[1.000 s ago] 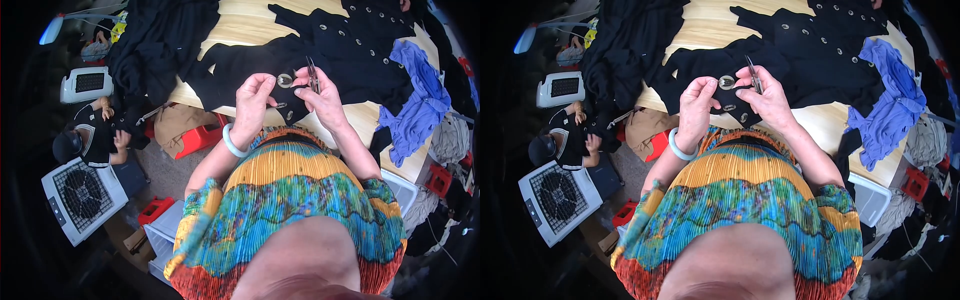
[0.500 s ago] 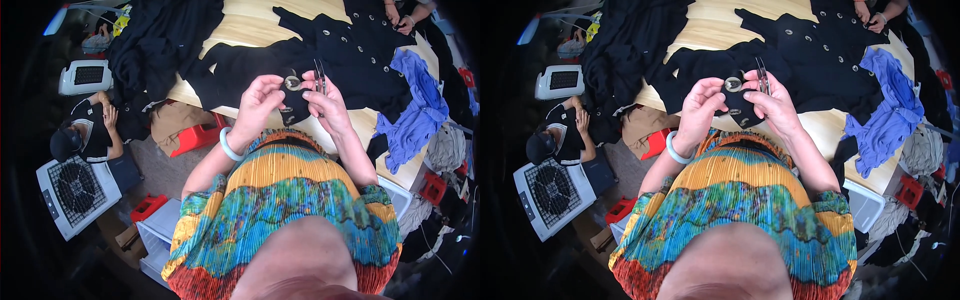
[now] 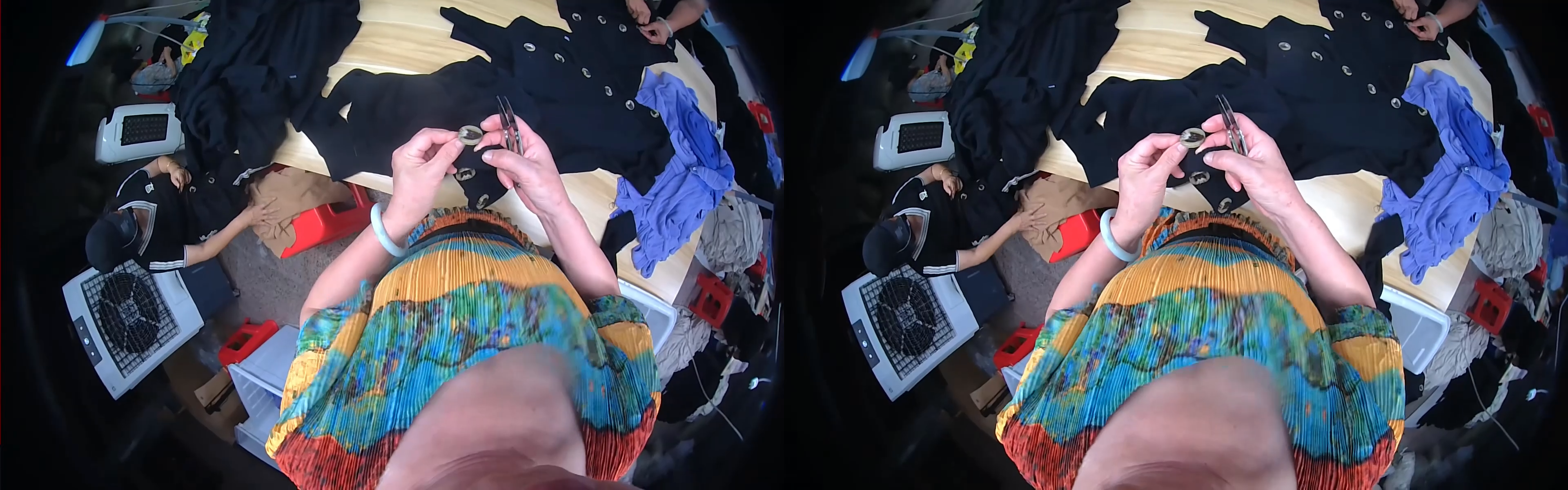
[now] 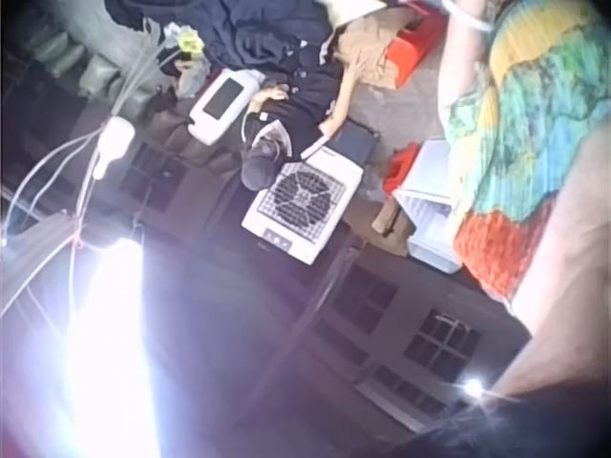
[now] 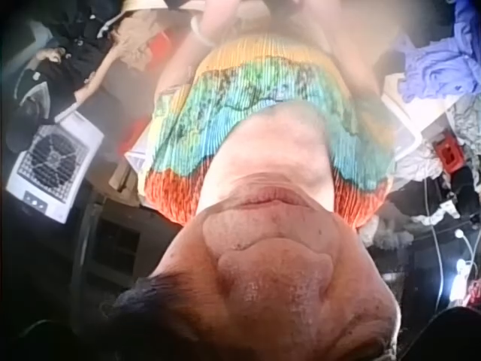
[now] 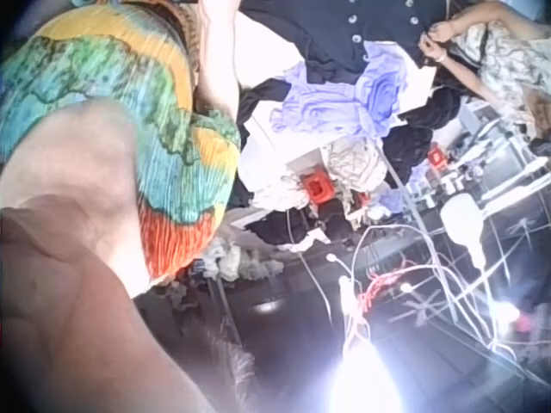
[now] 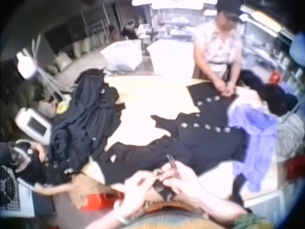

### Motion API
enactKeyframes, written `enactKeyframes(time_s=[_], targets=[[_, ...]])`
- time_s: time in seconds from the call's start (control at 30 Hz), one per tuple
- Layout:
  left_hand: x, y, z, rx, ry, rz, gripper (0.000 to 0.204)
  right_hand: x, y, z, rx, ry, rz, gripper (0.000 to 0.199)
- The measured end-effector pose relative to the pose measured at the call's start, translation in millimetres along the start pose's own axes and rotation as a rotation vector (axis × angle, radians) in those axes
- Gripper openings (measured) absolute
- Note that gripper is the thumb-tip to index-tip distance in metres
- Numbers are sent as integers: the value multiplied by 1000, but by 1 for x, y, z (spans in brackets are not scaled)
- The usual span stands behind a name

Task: Trim excess threads from black garments using thread snips.

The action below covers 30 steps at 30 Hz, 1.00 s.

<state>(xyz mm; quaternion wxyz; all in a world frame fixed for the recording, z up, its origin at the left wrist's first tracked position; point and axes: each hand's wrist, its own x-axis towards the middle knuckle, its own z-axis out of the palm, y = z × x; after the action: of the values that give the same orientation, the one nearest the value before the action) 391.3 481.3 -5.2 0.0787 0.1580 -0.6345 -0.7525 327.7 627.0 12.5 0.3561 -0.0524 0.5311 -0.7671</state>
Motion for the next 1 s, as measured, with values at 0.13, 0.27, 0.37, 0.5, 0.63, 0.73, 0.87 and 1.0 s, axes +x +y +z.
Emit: enactKeyframes(time_s=[0.13,0.27,0.37,0.5,0.63,0.73,0.87,1.0], targets=[[0,5,2,66,-7,-9,8,-2,-1,-1,53,53,23,33],[-1,14,-4,-129,-123,-132,7,-2,0,-7,171,32,44,32],[-1,13,-5,-375,-202,-201,7,-2,2,-11,221,45,77,33],[-1,15,-6,-499,-260,-201,7,-3,-1,-12,212,68,50,32],[4,19,-5,-553,-267,-235,8,0,-5,-13,201,63,43,31],[4,21,-3,-537,-251,-267,14,0,-6,-13,196,51,35,31],[6,24,5,-440,-288,-227,29,-1,-8,-16,183,80,0,31],[25,29,18,-456,-232,-164,36,7,-19,-18,-25,208,-175,31]])
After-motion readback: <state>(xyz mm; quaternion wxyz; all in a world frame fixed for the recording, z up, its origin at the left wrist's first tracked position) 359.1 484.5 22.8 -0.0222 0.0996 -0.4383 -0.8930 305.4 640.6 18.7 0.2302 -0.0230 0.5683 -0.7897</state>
